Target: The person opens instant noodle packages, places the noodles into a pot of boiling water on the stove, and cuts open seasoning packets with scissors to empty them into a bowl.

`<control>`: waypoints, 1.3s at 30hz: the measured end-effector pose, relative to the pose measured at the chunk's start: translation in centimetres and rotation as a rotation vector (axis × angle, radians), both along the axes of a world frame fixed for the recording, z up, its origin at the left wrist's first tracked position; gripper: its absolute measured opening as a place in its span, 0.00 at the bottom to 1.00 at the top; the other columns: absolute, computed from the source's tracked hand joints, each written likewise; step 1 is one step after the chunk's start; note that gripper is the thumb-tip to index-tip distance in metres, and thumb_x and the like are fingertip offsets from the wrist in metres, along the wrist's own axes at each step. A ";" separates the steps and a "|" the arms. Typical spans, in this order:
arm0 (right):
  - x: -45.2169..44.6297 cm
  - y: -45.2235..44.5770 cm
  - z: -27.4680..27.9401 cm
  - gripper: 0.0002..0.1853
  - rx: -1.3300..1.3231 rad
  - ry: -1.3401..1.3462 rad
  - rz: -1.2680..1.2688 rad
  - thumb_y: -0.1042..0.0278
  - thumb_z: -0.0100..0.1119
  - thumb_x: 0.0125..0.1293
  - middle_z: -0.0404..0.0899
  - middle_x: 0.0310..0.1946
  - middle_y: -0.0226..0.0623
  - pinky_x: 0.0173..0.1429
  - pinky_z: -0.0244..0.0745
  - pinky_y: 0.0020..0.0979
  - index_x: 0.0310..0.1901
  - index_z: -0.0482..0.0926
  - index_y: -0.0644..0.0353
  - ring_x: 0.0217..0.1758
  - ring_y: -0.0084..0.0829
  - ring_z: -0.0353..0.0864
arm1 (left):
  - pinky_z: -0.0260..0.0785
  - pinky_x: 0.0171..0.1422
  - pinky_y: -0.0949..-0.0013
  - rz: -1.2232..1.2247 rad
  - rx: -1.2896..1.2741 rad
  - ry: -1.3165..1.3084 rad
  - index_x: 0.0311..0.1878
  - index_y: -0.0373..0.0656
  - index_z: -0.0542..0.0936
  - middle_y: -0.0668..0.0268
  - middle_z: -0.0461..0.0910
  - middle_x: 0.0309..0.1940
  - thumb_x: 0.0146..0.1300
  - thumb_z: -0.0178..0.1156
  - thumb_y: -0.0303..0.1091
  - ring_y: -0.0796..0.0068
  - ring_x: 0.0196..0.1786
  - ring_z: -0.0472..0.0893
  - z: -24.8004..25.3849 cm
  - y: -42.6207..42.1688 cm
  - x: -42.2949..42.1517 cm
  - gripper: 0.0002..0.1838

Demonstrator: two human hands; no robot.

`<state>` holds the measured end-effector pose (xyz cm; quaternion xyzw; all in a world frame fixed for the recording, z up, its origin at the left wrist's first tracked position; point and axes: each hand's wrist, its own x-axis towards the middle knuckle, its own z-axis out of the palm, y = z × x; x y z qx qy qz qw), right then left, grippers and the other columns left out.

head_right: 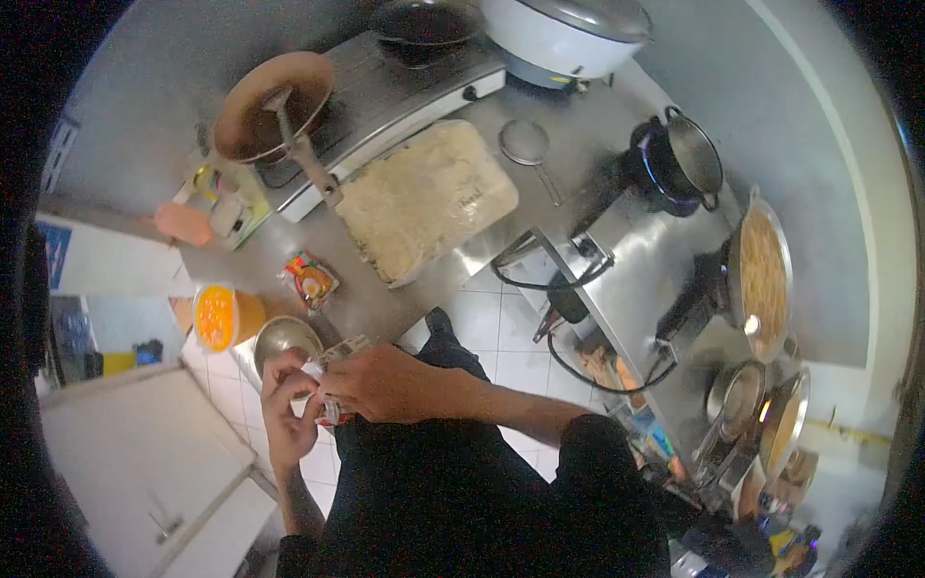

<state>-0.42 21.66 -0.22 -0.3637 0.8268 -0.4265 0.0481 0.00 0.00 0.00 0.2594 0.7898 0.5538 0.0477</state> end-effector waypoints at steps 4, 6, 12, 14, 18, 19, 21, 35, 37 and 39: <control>1.1 2.6 0.1 0.10 0.178 0.121 0.073 0.65 0.55 0.61 0.77 0.33 0.37 0.36 0.78 0.37 0.42 0.74 0.58 0.37 0.37 0.82 | 0.70 0.47 0.60 0.044 -0.272 0.201 0.35 0.40 0.78 0.57 0.73 0.44 0.47 0.66 0.17 0.56 0.44 0.76 0.5 2.3 1.3 0.12; 0.5 1.2 0.0 0.09 0.178 0.221 0.085 0.65 0.56 0.60 0.76 0.32 0.36 0.37 0.78 0.35 0.41 0.74 0.57 0.36 0.36 0.81 | 0.70 0.45 0.59 -0.021 -0.390 0.218 0.34 0.40 0.77 0.58 0.75 0.41 0.46 0.67 0.17 0.55 0.42 0.76 2.3 0.6 0.6 0.12; 0.8 1.6 0.7 0.06 0.107 0.312 0.097 0.67 0.53 0.61 0.76 0.34 0.35 0.40 0.78 0.35 0.39 0.75 0.56 0.40 0.36 0.80 | 0.72 0.47 0.57 -0.139 -0.310 0.211 0.36 0.39 0.77 0.57 0.78 0.41 0.47 0.67 0.18 0.52 0.43 0.78 2.0 0.8 -0.3 0.13; 0.3 2.4 0.3 0.06 0.126 0.279 0.049 0.66 0.54 0.60 0.75 0.33 0.35 0.39 0.77 0.35 0.38 0.75 0.56 0.39 0.37 0.79 | 0.72 0.49 0.59 -0.108 -0.244 0.158 0.37 0.38 0.77 0.56 0.78 0.42 0.51 0.67 0.18 0.54 0.44 0.79 0.6 0.2 -1.0 0.11; -0.3 3.3 1.2 0.09 0.159 0.175 -0.037 0.67 0.62 0.53 0.72 0.30 0.34 0.36 0.75 0.35 0.35 0.74 0.55 0.34 0.36 0.77 | 0.73 0.48 0.64 0.039 -0.062 -0.053 0.37 0.39 0.77 0.57 0.80 0.40 0.56 0.67 0.23 0.61 0.42 0.81 0.7 0.3 -1.5 0.09; -0.6 3.1 1.0 0.09 0.142 0.166 0.011 0.67 0.62 0.53 0.72 0.30 0.34 0.36 0.75 0.35 0.35 0.74 0.55 0.34 0.36 0.77 | 0.73 0.46 0.64 0.077 -0.020 -0.092 0.35 0.40 0.76 0.57 0.80 0.38 0.57 0.67 0.25 0.62 0.40 0.81 0.9 0.8 -1.7 0.08; -0.8 3.0 1.0 0.10 0.138 0.178 -0.084 0.71 0.64 0.51 0.71 0.29 0.34 0.35 0.74 0.35 0.34 0.74 0.55 0.33 0.35 0.76 | 0.73 0.48 0.65 0.062 0.000 -0.051 0.37 0.39 0.77 0.57 0.80 0.39 0.57 0.67 0.23 0.63 0.41 0.81 0.6 1.2 -2.2 0.08; -2.3 0.8 -0.3 0.09 0.291 0.300 -0.204 0.69 0.62 0.53 0.73 0.32 0.32 0.37 0.76 0.34 0.37 0.76 0.55 0.36 0.32 0.78 | 0.74 0.40 0.68 0.398 -0.119 -0.322 0.48 0.35 0.78 0.55 0.83 0.35 0.61 0.65 0.25 0.68 0.35 0.83 1.2 2.9 -2.7 0.13; -2.4 1.3 -1.0 0.09 0.339 0.305 -0.213 0.70 0.62 0.53 0.74 0.32 0.32 0.38 0.77 0.34 0.38 0.76 0.55 0.36 0.33 0.78 | 0.74 0.36 0.68 0.547 -0.306 -0.072 0.43 0.35 0.81 0.52 0.83 0.32 0.58 0.65 0.23 0.64 0.30 0.84 -0.2 2.5 -3.2 0.09; -2.4 1.4 -2.1 0.09 0.384 0.315 -0.232 0.71 0.62 0.54 0.74 0.33 0.32 0.38 0.77 0.33 0.38 0.76 0.55 0.37 0.34 0.79 | 0.74 0.36 0.64 0.586 -0.253 -0.039 0.40 0.34 0.81 0.50 0.82 0.31 0.56 0.65 0.23 0.58 0.31 0.83 -0.8 2.8 -2.9 0.08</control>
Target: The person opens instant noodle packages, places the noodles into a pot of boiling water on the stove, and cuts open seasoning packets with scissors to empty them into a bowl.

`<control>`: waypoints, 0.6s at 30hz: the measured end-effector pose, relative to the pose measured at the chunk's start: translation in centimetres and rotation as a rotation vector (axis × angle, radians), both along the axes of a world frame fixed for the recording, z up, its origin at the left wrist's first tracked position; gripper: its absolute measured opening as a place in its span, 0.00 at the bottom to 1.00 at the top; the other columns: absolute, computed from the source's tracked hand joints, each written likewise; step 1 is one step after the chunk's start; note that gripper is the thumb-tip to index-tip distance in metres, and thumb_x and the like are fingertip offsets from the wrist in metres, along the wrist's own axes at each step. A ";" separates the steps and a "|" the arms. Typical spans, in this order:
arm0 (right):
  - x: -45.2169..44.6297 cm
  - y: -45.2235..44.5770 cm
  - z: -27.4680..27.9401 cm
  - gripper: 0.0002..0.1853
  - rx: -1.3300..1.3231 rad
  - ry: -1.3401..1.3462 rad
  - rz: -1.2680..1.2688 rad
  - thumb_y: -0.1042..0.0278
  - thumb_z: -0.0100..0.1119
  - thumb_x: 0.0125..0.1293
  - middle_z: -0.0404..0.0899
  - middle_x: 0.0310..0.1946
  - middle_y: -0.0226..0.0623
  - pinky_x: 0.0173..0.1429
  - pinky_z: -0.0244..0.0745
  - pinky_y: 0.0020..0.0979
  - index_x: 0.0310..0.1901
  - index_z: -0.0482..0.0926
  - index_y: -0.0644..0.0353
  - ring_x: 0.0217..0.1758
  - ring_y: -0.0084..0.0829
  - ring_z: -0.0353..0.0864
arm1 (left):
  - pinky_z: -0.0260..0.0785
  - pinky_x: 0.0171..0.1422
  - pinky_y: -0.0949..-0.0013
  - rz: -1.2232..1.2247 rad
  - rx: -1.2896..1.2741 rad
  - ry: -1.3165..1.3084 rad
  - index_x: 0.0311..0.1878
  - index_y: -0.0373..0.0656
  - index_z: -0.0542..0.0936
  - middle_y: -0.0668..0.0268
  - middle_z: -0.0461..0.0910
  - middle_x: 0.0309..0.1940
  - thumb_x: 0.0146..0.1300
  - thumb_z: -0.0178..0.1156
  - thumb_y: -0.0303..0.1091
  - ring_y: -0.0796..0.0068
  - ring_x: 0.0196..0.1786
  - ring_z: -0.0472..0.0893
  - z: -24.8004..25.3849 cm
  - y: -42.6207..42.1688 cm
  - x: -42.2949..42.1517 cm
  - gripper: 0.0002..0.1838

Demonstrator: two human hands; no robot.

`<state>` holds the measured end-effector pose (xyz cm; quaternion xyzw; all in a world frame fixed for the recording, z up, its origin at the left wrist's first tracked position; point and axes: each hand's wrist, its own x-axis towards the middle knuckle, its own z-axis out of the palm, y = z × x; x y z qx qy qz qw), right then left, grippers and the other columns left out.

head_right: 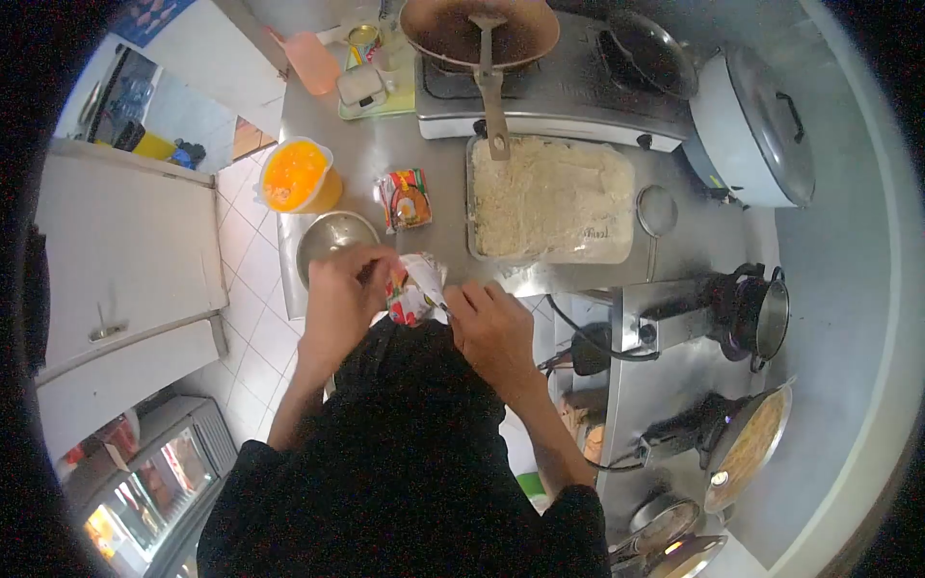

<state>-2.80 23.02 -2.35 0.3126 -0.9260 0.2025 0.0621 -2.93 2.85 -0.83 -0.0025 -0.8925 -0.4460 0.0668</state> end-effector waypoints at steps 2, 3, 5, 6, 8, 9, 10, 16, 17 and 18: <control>0.3 -0.4 -1.3 0.09 -0.146 -0.040 -0.065 0.72 0.61 0.54 0.75 0.33 0.33 0.38 0.77 0.34 0.39 0.77 0.56 0.37 0.36 0.79 | 0.73 0.35 0.60 0.027 0.038 0.046 0.37 0.34 0.81 0.48 0.81 0.31 0.54 0.64 0.22 0.52 0.31 0.83 0.0 0.7 0.1 0.07; 0.4 -0.8 -1.5 0.09 -0.144 -0.039 -0.062 0.72 0.61 0.54 0.75 0.33 0.33 0.38 0.77 0.34 0.39 0.77 0.56 0.37 0.36 0.79 | 0.73 0.35 0.60 0.074 0.020 -0.020 0.35 0.33 0.81 0.48 0.81 0.29 0.56 0.63 0.23 0.52 0.31 0.83 0.2 1.1 0.2 0.05; 0.5 -1.8 -2.0 0.10 -0.215 -0.030 -0.057 0.74 0.61 0.54 0.75 0.34 0.35 0.38 0.76 0.36 0.40 0.77 0.57 0.38 0.37 0.79 | 0.73 0.35 0.60 0.123 0.000 -0.087 0.33 0.33 0.81 0.48 0.81 0.27 0.57 0.63 0.24 0.51 0.30 0.83 0.1 1.2 0.6 0.04; 0.5 -1.9 -2.3 0.10 -0.215 -0.027 -0.057 0.74 0.61 0.54 0.75 0.34 0.35 0.38 0.76 0.36 0.40 0.77 0.57 0.38 0.37 0.79 | 0.73 0.35 0.59 0.080 0.031 -0.182 0.34 0.32 0.81 0.48 0.81 0.26 0.58 0.63 0.25 0.51 0.29 0.82 -0.3 0.9 0.7 0.05; 0.6 -2.1 -3.1 0.12 -0.252 0.001 -0.118 0.74 0.61 0.53 0.76 0.35 0.35 0.38 0.76 0.37 0.41 0.77 0.57 0.39 0.37 0.79 | 0.73 0.35 0.59 0.038 0.057 -0.274 0.34 0.32 0.82 0.48 0.81 0.25 0.58 0.63 0.25 0.50 0.28 0.82 -0.6 0.5 0.7 0.05; 0.8 -1.9 -3.3 0.12 -0.254 -0.001 -0.118 0.74 0.61 0.53 0.76 0.35 0.35 0.38 0.76 0.37 0.41 0.77 0.57 0.39 0.37 0.79 | 0.73 0.35 0.59 0.056 0.070 -0.276 0.35 0.31 0.82 0.48 0.81 0.25 0.58 0.63 0.25 0.50 0.28 0.82 -0.6 0.4 0.7 0.06; 1.0 -1.5 -3.3 0.12 -0.224 -0.046 -0.126 0.74 0.61 0.54 0.76 0.37 0.36 0.38 0.76 0.37 0.42 0.77 0.58 0.39 0.38 0.79 | 0.73 0.35 0.60 0.076 0.086 -0.278 0.35 0.31 0.83 0.47 0.81 0.25 0.58 0.63 0.25 0.50 0.28 0.82 -0.6 0.4 0.7 0.06; 0.6 -3.5 -1.7 0.12 -0.362 -0.027 -0.150 0.70 0.67 0.56 0.72 0.49 0.44 0.46 0.74 0.40 0.42 0.78 0.60 0.43 0.44 0.76 | 0.72 0.33 0.61 0.020 0.110 -0.138 0.37 0.32 0.84 0.47 0.81 0.25 0.58 0.62 0.24 0.52 0.27 0.83 -1.2 0.1 0.7 0.06; 0.5 -3.6 -1.4 0.12 -0.271 -0.017 -0.062 0.68 0.68 0.56 0.70 0.51 0.44 0.50 0.73 0.41 0.41 0.79 0.59 0.47 0.44 0.75 | 0.72 0.33 0.61 0.015 0.108 -0.143 0.37 0.32 0.84 0.47 0.81 0.25 0.58 0.62 0.24 0.52 0.27 0.83 -1.1 -0.1 0.7 0.06; 0.7 -3.4 -1.8 0.12 -0.274 -0.017 -0.069 0.68 0.68 0.56 0.70 0.51 0.44 0.50 0.73 0.41 0.41 0.79 0.59 0.47 0.44 0.75 | 0.73 0.33 0.65 0.031 0.082 -0.142 0.38 0.32 0.84 0.50 0.82 0.25 0.58 0.62 0.22 0.62 0.26 0.82 -1.0 -0.4 0.5 0.06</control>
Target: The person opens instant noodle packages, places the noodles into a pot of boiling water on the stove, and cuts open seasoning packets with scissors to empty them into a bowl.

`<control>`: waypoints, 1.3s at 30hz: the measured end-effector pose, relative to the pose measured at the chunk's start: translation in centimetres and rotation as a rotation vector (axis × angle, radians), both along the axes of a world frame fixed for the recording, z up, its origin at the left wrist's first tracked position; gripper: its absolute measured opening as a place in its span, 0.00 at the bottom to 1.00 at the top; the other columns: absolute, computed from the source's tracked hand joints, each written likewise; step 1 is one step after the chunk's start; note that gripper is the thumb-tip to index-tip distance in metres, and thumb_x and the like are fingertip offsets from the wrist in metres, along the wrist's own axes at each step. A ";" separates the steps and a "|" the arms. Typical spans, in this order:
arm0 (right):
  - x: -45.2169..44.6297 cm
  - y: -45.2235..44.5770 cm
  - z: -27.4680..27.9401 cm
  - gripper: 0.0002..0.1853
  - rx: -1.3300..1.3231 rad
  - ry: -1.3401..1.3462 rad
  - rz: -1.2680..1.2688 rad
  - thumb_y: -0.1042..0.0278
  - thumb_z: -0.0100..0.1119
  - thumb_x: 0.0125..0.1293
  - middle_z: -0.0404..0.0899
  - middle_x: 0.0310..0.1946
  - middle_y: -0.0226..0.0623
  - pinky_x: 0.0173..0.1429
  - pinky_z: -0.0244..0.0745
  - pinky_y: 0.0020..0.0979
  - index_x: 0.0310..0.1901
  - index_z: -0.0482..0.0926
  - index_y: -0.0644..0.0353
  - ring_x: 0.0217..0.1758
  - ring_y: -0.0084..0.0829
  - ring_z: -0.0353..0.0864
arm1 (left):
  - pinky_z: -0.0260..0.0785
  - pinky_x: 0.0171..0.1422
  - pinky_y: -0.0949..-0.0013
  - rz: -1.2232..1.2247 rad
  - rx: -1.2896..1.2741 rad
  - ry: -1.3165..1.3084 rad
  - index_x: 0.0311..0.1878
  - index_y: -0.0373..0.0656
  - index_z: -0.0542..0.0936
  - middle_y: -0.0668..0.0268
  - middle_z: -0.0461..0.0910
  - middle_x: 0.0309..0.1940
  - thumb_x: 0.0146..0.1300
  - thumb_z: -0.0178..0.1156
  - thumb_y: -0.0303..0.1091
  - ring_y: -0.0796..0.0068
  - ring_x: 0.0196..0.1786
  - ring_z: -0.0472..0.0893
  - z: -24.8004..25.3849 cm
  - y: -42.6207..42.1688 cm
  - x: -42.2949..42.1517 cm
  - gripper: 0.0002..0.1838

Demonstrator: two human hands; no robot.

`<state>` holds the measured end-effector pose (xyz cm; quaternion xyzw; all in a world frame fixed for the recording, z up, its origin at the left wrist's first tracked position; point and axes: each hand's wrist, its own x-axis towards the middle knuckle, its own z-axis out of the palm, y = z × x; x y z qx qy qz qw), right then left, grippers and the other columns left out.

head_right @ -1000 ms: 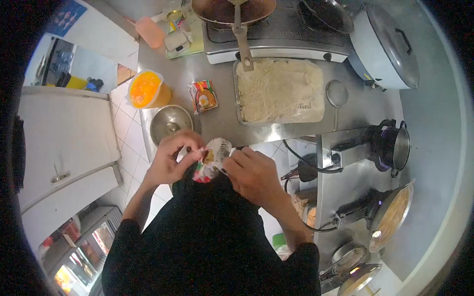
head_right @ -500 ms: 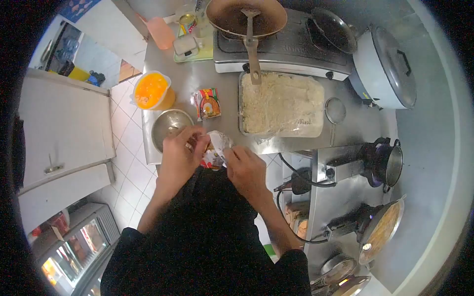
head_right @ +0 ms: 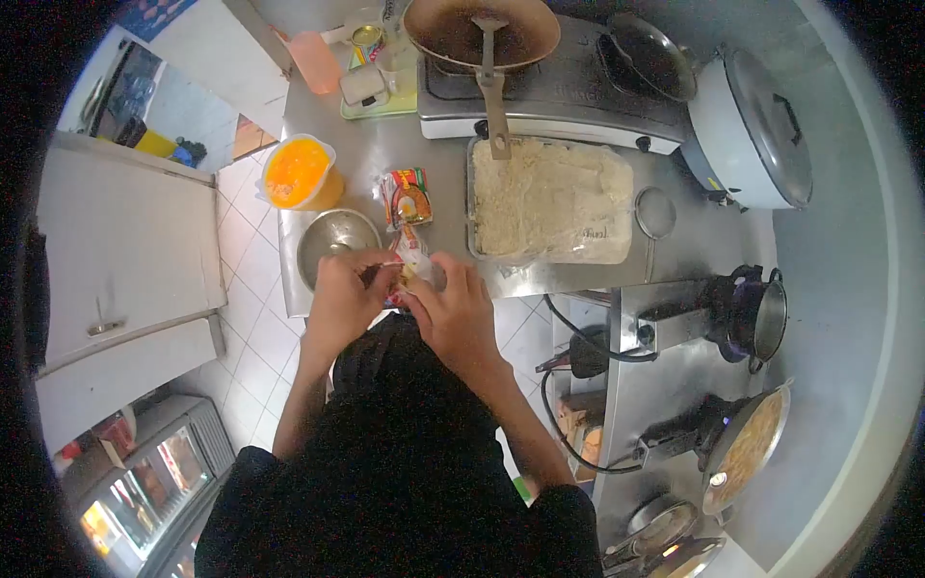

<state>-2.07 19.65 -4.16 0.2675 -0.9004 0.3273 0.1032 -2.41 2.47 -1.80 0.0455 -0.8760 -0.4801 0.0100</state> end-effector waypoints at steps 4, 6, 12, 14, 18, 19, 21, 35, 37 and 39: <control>1.1 1.0 -1.2 0.08 0.035 -0.012 0.144 0.68 0.64 0.60 0.70 0.53 0.43 0.56 0.68 0.46 0.41 0.80 0.55 0.56 0.47 0.70 | 0.73 0.34 0.69 0.012 -0.075 0.045 0.40 0.32 0.84 0.53 0.84 0.27 0.58 0.61 0.21 0.72 0.27 0.83 0.3 -1.6 -0.5 0.07; 1.2 1.0 -1.0 0.07 0.035 0.048 0.186 0.68 0.64 0.59 0.69 0.53 0.43 0.57 0.68 0.46 0.39 0.80 0.55 0.57 0.47 0.70 | 0.73 0.34 0.70 -0.040 -0.102 0.071 0.40 0.32 0.84 0.53 0.84 0.27 0.58 0.61 0.20 0.73 0.27 0.82 0.4 -1.2 -0.5 0.07; 0.7 -0.3 -0.8 0.08 0.005 0.146 0.160 0.67 0.66 0.55 0.72 0.50 0.40 0.56 0.68 0.44 0.37 0.80 0.52 0.56 0.44 0.71 | 0.73 0.40 0.68 -0.086 0.084 0.064 0.46 0.35 0.83 0.57 0.84 0.36 0.62 0.61 0.24 0.70 0.33 0.82 -0.2 -1.3 -0.3 0.09; 0.9 -1.2 -1.3 0.08 -0.100 0.174 0.071 0.67 0.66 0.55 0.75 0.48 0.36 0.53 0.68 0.42 0.37 0.80 0.54 0.52 0.42 0.72 | 0.73 0.42 0.65 -0.007 0.280 0.063 0.48 0.36 0.82 0.55 0.83 0.40 0.64 0.61 0.27 0.67 0.36 0.82 -2.7 -1.6 0.4 0.10; 1.0 -2.3 -2.6 0.08 -0.333 0.107 -0.109 0.66 0.66 0.55 0.78 0.40 0.32 0.49 0.68 0.41 0.37 0.80 0.56 0.45 0.40 0.74 | 0.70 0.55 0.64 0.589 0.818 -0.175 0.58 0.40 0.75 0.57 0.79 0.50 0.69 0.55 0.50 0.65 0.53 0.78 -6.7 -0.8 3.9 0.25; 1.5 -2.5 -2.3 0.08 -0.361 0.123 -0.103 0.66 0.66 0.56 0.78 0.39 0.31 0.49 0.69 0.40 0.37 0.80 0.55 0.44 0.39 0.75 | 0.69 0.59 0.63 0.667 1.298 -0.543 0.60 0.41 0.73 0.56 0.77 0.53 0.69 0.52 0.58 0.62 0.57 0.76 -6.5 -0.3 4.5 0.30; 2.9 -2.6 -2.4 0.07 -0.325 0.143 0.014 0.66 0.66 0.57 0.78 0.39 0.31 0.49 0.69 0.40 0.37 0.80 0.54 0.44 0.38 0.75 | 0.69 0.59 0.60 0.495 1.589 -0.617 0.59 0.40 0.73 0.56 0.78 0.50 0.68 0.50 0.61 0.60 0.55 0.77 -5.9 0.2 4.2 0.32; 2.1 -2.3 0.3 0.20 0.123 0.033 0.032 0.60 0.59 0.63 0.74 0.51 0.34 0.58 0.59 0.46 0.54 0.78 0.60 0.51 0.41 0.67 | 0.77 0.50 0.61 0.428 1.672 -0.416 0.52 0.40 0.75 0.58 0.82 0.41 0.70 0.51 0.53 0.64 0.43 0.83 -6.0 0.8 1.6 0.24; 2.4 -2.0 0.3 0.18 0.096 0.017 0.078 0.61 0.58 0.64 0.75 0.51 0.34 0.59 0.58 0.47 0.52 0.78 0.62 0.53 0.43 0.67 | 0.77 0.50 0.61 0.348 1.725 -0.414 0.52 0.39 0.75 0.58 0.82 0.42 0.70 0.51 0.53 0.64 0.44 0.83 -5.7 0.4 1.7 0.24; 2.4 -2.1 0.8 0.18 0.130 -0.059 0.043 0.60 0.57 0.64 0.74 0.52 0.35 0.61 0.57 0.50 0.51 0.78 0.63 0.54 0.44 0.67 | 0.76 0.53 0.60 0.345 1.674 -0.401 0.53 0.38 0.75 0.56 0.81 0.44 0.70 0.50 0.54 0.64 0.46 0.83 -5.9 -0.1 1.8 0.26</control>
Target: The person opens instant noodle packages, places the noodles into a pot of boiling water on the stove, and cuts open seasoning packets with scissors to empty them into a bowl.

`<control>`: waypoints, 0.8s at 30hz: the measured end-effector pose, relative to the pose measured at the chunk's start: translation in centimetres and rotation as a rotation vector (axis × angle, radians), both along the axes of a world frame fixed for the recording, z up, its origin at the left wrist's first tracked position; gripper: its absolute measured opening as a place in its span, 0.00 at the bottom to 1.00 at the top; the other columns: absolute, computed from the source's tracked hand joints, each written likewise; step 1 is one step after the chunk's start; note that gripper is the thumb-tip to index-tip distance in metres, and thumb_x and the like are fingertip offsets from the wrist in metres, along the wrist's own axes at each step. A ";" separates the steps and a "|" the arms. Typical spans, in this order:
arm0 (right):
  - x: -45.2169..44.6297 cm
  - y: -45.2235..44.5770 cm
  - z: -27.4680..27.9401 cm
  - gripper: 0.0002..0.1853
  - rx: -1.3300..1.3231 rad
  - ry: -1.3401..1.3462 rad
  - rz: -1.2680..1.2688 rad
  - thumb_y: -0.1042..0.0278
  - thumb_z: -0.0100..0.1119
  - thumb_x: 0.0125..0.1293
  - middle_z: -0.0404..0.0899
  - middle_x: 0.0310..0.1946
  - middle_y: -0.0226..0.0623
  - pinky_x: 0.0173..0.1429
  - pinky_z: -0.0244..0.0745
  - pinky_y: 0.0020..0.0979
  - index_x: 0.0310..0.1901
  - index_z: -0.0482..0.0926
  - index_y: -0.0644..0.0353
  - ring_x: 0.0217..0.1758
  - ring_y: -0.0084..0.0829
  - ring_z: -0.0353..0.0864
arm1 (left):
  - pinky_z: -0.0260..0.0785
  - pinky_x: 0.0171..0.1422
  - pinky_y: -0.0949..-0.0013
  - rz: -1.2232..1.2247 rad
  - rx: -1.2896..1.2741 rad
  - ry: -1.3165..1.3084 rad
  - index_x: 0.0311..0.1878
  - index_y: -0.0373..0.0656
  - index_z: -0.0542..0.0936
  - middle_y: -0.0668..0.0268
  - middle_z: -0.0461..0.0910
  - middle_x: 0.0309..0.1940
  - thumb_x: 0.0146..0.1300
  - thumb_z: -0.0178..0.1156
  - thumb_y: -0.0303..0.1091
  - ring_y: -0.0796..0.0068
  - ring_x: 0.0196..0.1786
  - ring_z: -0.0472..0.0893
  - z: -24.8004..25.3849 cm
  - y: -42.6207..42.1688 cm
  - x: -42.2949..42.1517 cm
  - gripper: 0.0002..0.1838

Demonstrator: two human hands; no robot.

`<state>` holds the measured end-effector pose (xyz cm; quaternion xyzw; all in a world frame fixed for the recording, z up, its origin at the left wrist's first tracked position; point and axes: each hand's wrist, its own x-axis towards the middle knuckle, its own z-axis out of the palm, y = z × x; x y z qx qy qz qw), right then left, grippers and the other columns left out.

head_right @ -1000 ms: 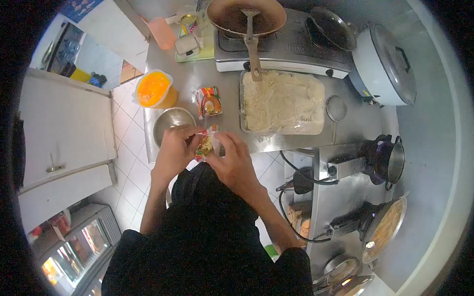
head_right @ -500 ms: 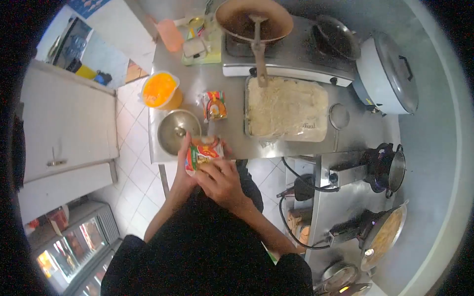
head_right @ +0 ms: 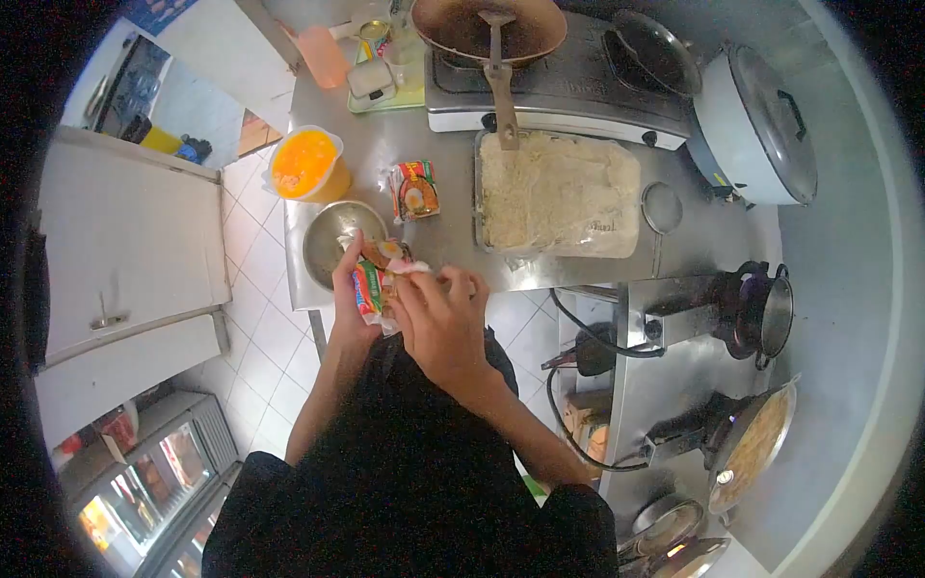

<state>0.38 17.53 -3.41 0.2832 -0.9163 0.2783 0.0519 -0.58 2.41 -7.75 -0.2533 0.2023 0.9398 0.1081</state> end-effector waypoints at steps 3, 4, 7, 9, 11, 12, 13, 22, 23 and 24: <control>-0.4 -0.1 -0.4 0.20 0.057 -0.070 -0.041 0.59 0.57 0.65 0.73 0.53 0.39 0.64 0.55 0.56 0.52 0.77 0.64 0.58 0.47 0.66 | 0.75 0.54 0.61 -0.037 -0.049 -0.043 0.51 0.38 0.75 0.56 0.81 0.45 0.70 0.50 0.55 0.64 0.47 0.82 -0.2 0.7 -0.3 0.26; -0.4 -0.3 -0.5 0.21 0.074 -0.073 -0.041 0.58 0.57 0.65 0.73 0.54 0.41 0.66 0.54 0.59 0.53 0.76 0.65 0.59 0.49 0.65 | 0.75 0.54 0.61 -0.037 -0.050 -0.045 0.51 0.38 0.75 0.56 0.81 0.45 0.70 0.50 0.55 0.64 0.47 0.82 -0.2 0.7 -0.3 0.26; -0.2 -1.0 -0.5 0.22 0.033 -0.129 -0.026 0.61 0.58 0.64 0.72 0.58 0.42 0.68 0.50 0.60 0.57 0.74 0.63 0.63 0.53 0.66 | 0.77 0.51 0.62 -0.054 0.040 -0.034 0.51 0.38 0.75 0.56 0.82 0.42 0.69 0.52 0.53 0.64 0.43 0.83 -0.9 0.0 -0.5 0.24; 0.0 -1.3 -1.8 0.23 0.023 -0.199 -0.014 0.62 0.58 0.64 0.70 0.61 0.44 0.67 0.51 0.61 0.58 0.72 0.63 0.65 0.54 0.64 | 0.77 0.51 0.61 -0.027 -0.067 -0.027 0.51 0.38 0.75 0.56 0.81 0.43 0.69 0.53 0.52 0.64 0.44 0.83 -1.7 -0.2 -0.5 0.24; 0.0 -1.2 -2.7 0.24 0.013 -0.270 -0.003 0.63 0.58 0.64 0.68 0.64 0.45 0.67 0.52 0.61 0.60 0.71 0.64 0.67 0.55 0.63 | 0.76 0.49 0.62 -0.033 -0.115 -0.059 0.49 0.39 0.76 0.57 0.81 0.41 0.69 0.53 0.52 0.65 0.42 0.83 -2.1 -0.6 -0.8 0.23; -0.5 -1.1 -2.8 0.23 -0.067 -0.274 0.023 0.65 0.60 0.62 0.71 0.61 0.45 0.67 0.53 0.60 0.58 0.73 0.64 0.67 0.54 0.65 | 0.75 0.47 0.63 -0.034 -0.164 -0.088 0.47 0.40 0.76 0.58 0.81 0.40 0.68 0.54 0.53 0.66 0.41 0.82 -2.3 -0.8 -0.8 0.23; -1.1 -1.0 -3.0 0.21 -0.150 -0.274 0.050 0.67 0.62 0.61 0.74 0.59 0.44 0.66 0.54 0.59 0.56 0.76 0.63 0.66 0.53 0.66 | 0.75 0.47 0.63 -0.035 -0.166 -0.087 0.47 0.40 0.76 0.58 0.81 0.40 0.68 0.54 0.53 0.66 0.41 0.82 -2.7 -1.2 -0.8 0.23; -1.5 0.2 -4.6 0.09 -0.355 -0.044 -0.064 0.70 0.67 0.57 0.84 0.40 0.33 0.61 0.64 0.47 0.40 0.83 0.57 0.53 0.43 0.75 | 0.77 0.48 0.57 -0.059 0.098 -0.101 0.46 0.36 0.76 0.56 0.82 0.37 0.66 0.54 0.57 0.61 0.41 0.83 -4.8 -1.7 -0.6 0.28; -1.5 0.1 -4.2 0.09 -0.358 -0.044 -0.056 0.70 0.67 0.57 0.84 0.40 0.33 0.61 0.64 0.47 0.40 0.83 0.57 0.53 0.43 0.75 | 0.76 0.52 0.55 -0.051 0.155 -0.072 0.48 0.35 0.76 0.54 0.82 0.40 0.66 0.53 0.59 0.58 0.44 0.82 -5.1 -1.9 -0.6 0.30; -1.4 0.2 -3.8 0.09 -0.449 -0.044 -0.127 0.72 0.67 0.57 0.84 0.39 0.34 0.58 0.67 0.46 0.40 0.83 0.57 0.51 0.43 0.76 | 0.74 0.55 0.53 -0.042 0.212 -0.042 0.50 0.33 0.75 0.52 0.81 0.43 0.66 0.52 0.60 0.56 0.47 0.82 -5.1 -2.0 -0.6 0.33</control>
